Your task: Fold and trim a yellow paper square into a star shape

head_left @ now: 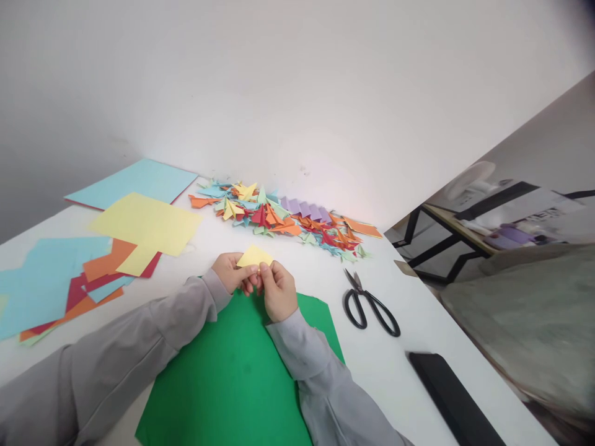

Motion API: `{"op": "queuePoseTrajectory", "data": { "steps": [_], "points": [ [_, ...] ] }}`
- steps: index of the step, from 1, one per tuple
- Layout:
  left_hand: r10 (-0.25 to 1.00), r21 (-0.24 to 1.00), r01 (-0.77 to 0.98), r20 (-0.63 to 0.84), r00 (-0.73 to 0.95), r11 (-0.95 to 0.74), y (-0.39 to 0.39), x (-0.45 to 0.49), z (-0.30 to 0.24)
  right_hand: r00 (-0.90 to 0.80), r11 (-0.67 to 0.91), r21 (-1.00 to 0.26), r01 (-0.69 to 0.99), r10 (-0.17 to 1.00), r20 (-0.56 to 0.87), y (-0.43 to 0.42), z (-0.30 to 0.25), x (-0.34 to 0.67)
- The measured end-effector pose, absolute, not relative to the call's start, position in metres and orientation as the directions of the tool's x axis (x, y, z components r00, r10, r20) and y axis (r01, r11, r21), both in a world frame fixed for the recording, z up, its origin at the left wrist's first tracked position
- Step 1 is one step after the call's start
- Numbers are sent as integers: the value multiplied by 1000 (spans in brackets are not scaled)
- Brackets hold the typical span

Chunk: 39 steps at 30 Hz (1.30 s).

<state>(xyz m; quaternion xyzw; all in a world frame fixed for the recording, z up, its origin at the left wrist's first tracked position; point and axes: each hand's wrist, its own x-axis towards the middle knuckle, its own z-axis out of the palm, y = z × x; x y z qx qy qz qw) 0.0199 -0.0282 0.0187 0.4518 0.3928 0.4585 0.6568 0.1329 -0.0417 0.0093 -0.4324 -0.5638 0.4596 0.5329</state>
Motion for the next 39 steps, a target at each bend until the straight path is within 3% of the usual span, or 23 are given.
{"op": "queuePoseTrajectory", "data": {
  "steps": [10,15,23,31,39],
  "points": [
    [914,938,-264,-107,392,224,-26,17,18,-145,100,-981,-169,981,125,-39,9,138],
    [899,919,-275,-154,411,283,-26,17,19,-160,-20,-969,-247,987,21,-35,6,139],
    [869,877,-287,-241,432,386,-24,16,23,-143,-45,-981,-190,990,-17,-34,3,138],
    [898,846,-363,-263,352,390,-24,17,27,-43,-104,-960,-262,994,-96,-34,8,138],
    [919,898,-305,-212,331,318,-25,19,18,-175,-84,-969,-233,984,-43,-32,5,138]
  ]
}}
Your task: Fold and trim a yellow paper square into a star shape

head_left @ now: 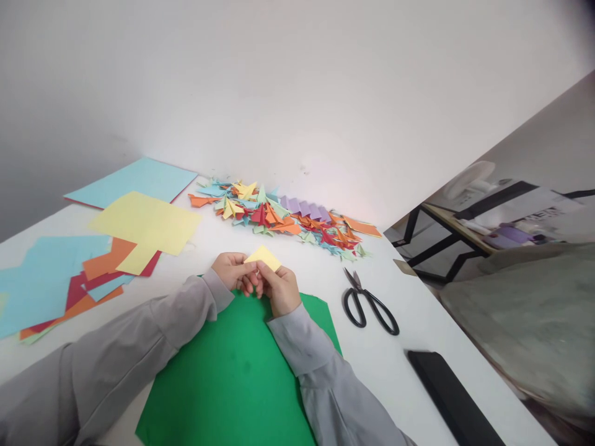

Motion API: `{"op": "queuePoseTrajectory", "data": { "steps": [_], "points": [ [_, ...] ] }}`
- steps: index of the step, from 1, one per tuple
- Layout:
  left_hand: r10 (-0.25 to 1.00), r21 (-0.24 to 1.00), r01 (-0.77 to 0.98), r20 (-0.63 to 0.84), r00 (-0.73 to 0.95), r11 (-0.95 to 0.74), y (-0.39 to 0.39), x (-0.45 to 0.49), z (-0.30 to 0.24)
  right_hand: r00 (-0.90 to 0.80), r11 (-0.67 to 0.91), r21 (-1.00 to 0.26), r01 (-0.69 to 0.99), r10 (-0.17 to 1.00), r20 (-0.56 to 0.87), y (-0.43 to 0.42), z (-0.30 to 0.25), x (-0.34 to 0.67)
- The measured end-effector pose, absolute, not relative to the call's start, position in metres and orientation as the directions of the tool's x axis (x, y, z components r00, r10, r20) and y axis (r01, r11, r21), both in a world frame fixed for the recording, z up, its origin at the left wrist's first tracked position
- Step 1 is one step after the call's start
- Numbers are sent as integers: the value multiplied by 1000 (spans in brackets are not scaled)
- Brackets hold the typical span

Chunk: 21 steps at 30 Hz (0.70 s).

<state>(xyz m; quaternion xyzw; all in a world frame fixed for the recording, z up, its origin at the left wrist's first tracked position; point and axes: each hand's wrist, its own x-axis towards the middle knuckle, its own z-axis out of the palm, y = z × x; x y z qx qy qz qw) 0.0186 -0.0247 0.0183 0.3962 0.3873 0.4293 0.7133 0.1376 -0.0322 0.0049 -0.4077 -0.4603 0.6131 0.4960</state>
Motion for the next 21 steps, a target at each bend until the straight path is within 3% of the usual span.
{"op": "queuePoseTrajectory", "data": {
  "steps": [9,16,21],
  "points": [
    [887,870,-333,-213,409,363,-23,16,20,-117,12,-976,-217,992,38,-35,4,137],
    [910,813,-423,-295,291,399,-22,15,26,-29,-24,-965,-262,999,-17,-34,2,135],
    [936,856,-395,-248,249,332,-23,17,26,-34,-38,-970,-240,999,-30,-34,4,134]
  ]
}}
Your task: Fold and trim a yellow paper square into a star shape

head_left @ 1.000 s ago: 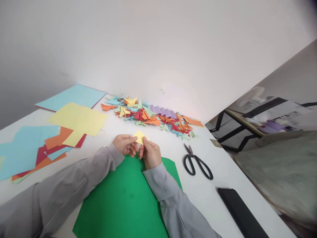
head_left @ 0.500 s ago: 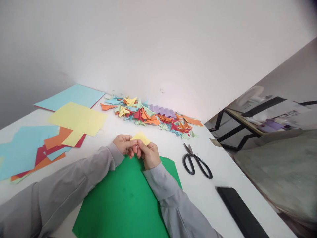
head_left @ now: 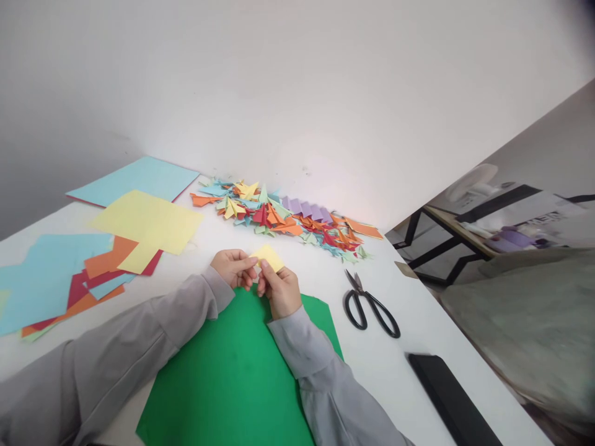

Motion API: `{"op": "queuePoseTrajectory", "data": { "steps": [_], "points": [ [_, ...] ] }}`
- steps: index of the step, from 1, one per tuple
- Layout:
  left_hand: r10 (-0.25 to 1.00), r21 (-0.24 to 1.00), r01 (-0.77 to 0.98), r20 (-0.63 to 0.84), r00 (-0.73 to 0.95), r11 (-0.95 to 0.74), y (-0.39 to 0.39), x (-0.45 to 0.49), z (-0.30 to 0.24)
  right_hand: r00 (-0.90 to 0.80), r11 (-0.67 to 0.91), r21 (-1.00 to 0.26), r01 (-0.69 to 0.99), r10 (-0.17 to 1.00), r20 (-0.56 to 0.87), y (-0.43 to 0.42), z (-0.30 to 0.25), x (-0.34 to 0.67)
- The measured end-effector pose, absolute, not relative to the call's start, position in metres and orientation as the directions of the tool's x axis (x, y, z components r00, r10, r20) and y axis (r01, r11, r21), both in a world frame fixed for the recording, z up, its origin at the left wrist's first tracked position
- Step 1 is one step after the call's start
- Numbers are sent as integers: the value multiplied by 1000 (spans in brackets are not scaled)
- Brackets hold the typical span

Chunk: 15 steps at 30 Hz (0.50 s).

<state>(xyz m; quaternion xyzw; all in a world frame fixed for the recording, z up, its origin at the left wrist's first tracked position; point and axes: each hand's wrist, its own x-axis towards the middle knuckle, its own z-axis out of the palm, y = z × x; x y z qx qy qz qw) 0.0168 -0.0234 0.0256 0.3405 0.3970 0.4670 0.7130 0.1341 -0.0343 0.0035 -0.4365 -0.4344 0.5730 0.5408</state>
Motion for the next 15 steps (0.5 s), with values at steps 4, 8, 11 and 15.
{"op": "queuePoseTrajectory", "data": {
  "steps": [4,8,11,15],
  "points": [
    [939,882,-362,-207,275,301,-24,16,24,-88,-105,-962,-254,993,-85,-35,5,134],
    [938,882,-370,-190,289,292,-22,16,23,-127,-114,-961,-252,988,-84,-34,6,135],
    [935,876,-373,-201,293,305,-22,17,23,-130,-112,-958,-265,988,-80,-34,6,136],
    [926,865,-385,-204,316,322,-22,18,20,-114,-80,-958,-275,992,-50,-33,5,137]
  ]
}}
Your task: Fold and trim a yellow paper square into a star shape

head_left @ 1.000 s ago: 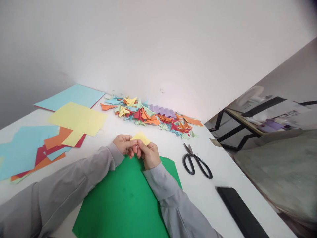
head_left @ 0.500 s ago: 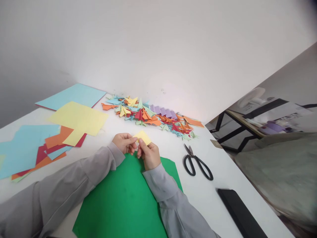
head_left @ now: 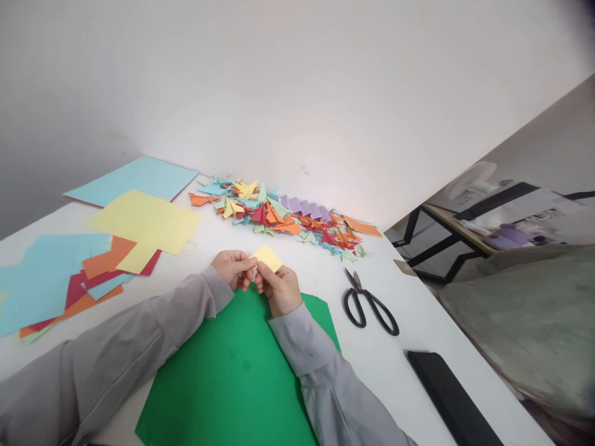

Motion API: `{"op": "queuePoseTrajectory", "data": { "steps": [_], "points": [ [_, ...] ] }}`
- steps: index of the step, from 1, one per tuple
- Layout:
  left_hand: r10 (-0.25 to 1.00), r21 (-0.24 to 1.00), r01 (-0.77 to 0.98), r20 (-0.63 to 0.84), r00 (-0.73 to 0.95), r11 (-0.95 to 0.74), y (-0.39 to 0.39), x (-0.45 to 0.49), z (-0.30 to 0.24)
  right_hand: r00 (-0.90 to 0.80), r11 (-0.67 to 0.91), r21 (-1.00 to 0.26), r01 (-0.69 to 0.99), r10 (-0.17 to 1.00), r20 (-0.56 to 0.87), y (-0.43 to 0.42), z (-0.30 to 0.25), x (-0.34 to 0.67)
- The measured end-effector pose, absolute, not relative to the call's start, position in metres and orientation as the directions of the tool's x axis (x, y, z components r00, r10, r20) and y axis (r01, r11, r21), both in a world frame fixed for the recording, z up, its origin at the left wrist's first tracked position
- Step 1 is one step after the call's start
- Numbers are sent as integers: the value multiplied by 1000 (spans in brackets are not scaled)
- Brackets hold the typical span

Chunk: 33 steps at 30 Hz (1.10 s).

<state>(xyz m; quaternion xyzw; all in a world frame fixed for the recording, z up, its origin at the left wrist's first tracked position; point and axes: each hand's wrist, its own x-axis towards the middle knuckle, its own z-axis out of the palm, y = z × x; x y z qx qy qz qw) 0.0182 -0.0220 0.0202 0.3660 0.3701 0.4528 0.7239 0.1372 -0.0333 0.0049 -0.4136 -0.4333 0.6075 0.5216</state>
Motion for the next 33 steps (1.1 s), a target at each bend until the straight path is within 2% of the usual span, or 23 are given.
{"op": "queuePoseTrajectory", "data": {
  "steps": [7,16,24,33],
  "points": [
    [915,876,-361,-185,358,319,-23,19,17,-105,-43,-957,-288,994,-13,-32,2,138],
    [928,891,-366,-136,348,268,-22,19,13,-102,-62,-960,-274,994,-35,-33,3,137],
    [897,892,-362,-98,430,271,-21,19,14,-138,28,-975,-222,989,59,-33,2,139],
    [937,870,-404,-161,310,283,-24,21,18,-105,-86,-923,-375,993,-50,-33,7,136]
  ]
}}
